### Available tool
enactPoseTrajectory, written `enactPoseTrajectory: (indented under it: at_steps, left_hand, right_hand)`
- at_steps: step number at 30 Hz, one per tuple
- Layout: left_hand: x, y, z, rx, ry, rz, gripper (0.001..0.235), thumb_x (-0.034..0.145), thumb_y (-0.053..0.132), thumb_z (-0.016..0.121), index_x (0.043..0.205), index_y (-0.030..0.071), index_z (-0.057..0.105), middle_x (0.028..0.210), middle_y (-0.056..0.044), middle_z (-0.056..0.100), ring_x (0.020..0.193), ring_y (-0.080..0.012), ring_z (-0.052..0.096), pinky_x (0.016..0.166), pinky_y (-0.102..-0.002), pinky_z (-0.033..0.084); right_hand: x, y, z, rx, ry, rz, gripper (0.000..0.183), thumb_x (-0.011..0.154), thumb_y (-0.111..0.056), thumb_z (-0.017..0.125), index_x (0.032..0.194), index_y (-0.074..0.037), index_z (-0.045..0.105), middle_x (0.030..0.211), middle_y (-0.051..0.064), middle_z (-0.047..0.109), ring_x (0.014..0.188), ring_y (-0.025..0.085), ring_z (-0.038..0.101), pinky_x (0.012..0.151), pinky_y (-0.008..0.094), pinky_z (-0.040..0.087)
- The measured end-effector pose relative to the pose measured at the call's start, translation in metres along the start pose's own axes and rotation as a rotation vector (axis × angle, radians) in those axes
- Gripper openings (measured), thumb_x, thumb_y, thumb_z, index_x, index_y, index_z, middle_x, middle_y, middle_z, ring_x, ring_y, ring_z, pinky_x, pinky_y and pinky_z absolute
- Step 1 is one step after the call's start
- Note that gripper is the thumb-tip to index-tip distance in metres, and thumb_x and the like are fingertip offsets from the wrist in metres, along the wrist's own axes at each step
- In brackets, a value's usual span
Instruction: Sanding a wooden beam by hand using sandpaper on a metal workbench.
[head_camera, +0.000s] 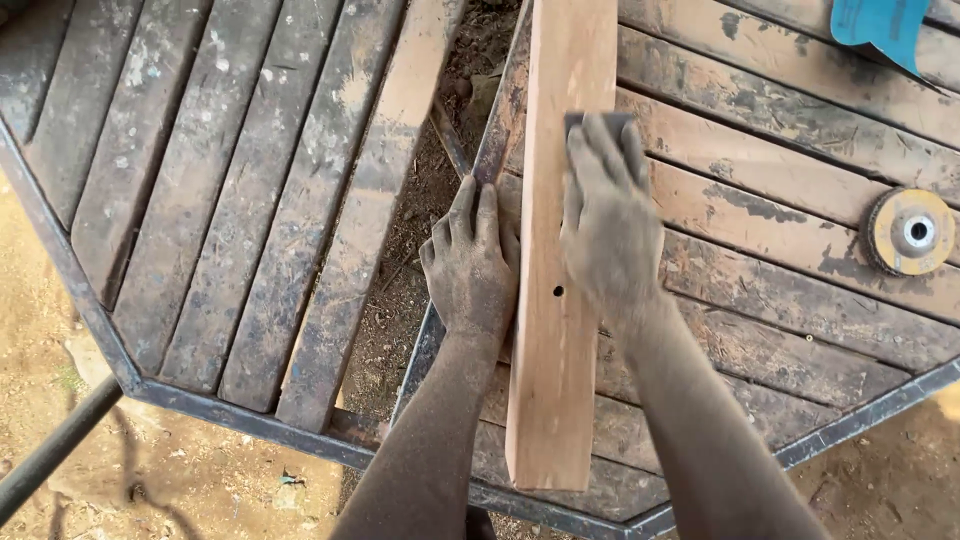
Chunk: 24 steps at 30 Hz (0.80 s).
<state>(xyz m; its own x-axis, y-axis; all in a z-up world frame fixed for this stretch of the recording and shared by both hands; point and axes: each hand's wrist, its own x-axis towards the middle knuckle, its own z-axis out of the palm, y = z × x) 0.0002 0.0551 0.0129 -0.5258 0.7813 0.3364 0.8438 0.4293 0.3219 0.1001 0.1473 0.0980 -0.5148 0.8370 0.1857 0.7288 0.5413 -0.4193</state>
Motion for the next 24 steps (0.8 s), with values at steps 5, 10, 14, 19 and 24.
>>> enactPoseTrajectory:
  at_steps: [5,10,14,19,24]
  left_hand:
    - [0.007,0.005,-0.011,0.007,0.07,0.006,0.035,0.104,0.03,0.055,0.134,0.015,0.066,0.147,-0.001,0.059,0.102,-0.0291,0.069,0.076,-0.049,0.057]
    - [0.01,0.007,-0.016,-0.009,0.045,-0.009,0.038,0.102,0.03,0.056,0.135,0.014,0.065,0.148,-0.003,0.058,0.104,-0.0298,0.069,0.076,-0.051,0.059]
    - [0.012,0.007,-0.018,-0.009,0.084,0.001,0.034,0.103,0.029,0.056,0.131,0.014,0.067,0.144,-0.005,0.063,0.102,-0.0304,0.071,0.074,-0.049,0.058]
    - [0.015,0.008,-0.014,-0.005,0.107,0.004,0.031,0.104,0.029,0.057,0.128,0.014,0.068,0.14,-0.006,0.066,0.1,-0.0287,0.071,0.072,-0.047,0.058]
    - [0.015,0.011,-0.023,-0.022,0.075,0.003,0.031,0.102,0.024,0.055,0.128,0.012,0.068,0.142,-0.005,0.063,0.098,-0.0291,0.07,0.072,-0.048,0.057]
  right_hand:
    - [0.134,0.052,0.016,-0.009,0.098,-0.183,0.031,0.105,-0.007,0.056,0.13,0.009,0.066,0.134,0.02,0.062,0.125,0.04,0.047,0.101,0.051,0.042]
    - [0.034,-0.006,-0.006,-0.005,0.053,-0.026,0.038,0.11,-0.008,0.05,0.146,0.005,0.053,0.156,0.021,0.042,0.146,0.048,0.027,0.118,0.063,0.031]
    - [-0.083,-0.031,-0.016,-0.066,-0.023,0.028,0.049,0.105,-0.016,0.05,0.152,-0.002,0.046,0.164,0.01,0.037,0.155,0.04,0.027,0.119,0.049,0.04]
    - [-0.034,0.003,-0.002,-0.065,-0.021,0.022,0.046,0.104,-0.017,0.051,0.147,-0.003,0.053,0.161,0.008,0.044,0.154,0.036,0.03,0.114,0.048,0.046]
    - [0.147,0.055,0.018,0.048,0.002,0.005,0.043,0.111,-0.014,0.042,0.146,0.009,0.049,0.156,0.027,0.04,0.147,0.044,0.029,0.122,0.052,0.023]
